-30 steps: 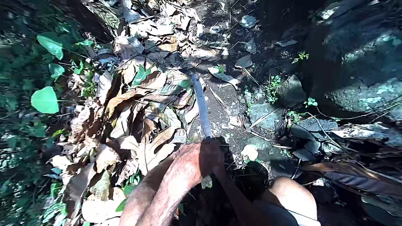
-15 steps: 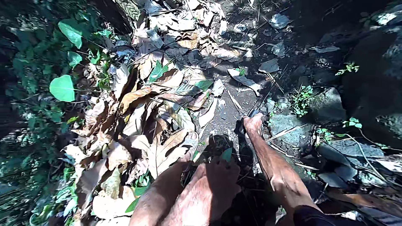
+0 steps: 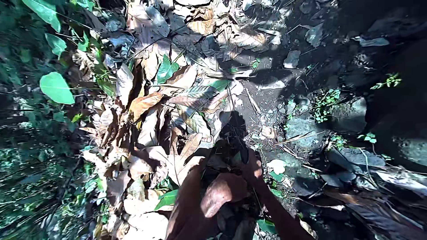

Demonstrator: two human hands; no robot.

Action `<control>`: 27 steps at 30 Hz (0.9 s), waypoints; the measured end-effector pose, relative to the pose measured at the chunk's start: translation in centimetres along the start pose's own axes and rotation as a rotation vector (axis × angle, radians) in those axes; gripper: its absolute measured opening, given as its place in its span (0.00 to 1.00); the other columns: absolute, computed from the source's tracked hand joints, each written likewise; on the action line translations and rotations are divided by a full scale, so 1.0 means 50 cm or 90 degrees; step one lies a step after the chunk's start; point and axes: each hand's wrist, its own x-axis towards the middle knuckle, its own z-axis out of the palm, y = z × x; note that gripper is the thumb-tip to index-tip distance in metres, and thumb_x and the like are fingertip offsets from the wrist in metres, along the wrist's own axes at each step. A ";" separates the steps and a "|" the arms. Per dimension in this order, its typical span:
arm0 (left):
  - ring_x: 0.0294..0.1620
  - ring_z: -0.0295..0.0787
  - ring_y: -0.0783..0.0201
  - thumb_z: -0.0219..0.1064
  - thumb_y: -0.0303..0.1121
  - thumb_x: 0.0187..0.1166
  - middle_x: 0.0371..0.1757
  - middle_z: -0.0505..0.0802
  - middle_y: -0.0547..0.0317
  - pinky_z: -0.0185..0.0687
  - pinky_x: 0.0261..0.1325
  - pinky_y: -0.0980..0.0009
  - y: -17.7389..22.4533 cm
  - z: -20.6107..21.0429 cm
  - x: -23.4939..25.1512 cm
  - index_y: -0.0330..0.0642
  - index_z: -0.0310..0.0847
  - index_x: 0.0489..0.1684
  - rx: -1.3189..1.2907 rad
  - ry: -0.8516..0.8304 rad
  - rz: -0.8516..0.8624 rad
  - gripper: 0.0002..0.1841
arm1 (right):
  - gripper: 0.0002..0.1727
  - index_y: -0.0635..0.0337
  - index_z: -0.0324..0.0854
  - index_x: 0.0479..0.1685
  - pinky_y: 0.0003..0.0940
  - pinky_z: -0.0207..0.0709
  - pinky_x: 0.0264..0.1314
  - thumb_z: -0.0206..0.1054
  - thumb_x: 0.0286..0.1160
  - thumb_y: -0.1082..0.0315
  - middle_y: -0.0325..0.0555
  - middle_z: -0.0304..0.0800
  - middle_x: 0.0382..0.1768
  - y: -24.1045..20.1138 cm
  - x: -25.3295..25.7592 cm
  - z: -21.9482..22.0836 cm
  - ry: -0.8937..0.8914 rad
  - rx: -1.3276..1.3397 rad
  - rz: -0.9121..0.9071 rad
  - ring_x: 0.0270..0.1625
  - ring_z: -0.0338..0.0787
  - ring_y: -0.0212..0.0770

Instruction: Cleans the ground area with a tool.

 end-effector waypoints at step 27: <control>0.49 0.93 0.53 0.55 0.36 0.90 0.53 0.93 0.43 0.87 0.57 0.51 -0.190 0.168 -0.429 0.33 0.82 0.67 -0.937 0.653 -0.323 0.18 | 0.40 0.66 0.71 0.75 0.59 0.81 0.64 0.80 0.58 0.66 0.64 0.87 0.58 -0.851 -0.207 0.123 -0.335 -0.004 -0.149 0.61 0.88 0.59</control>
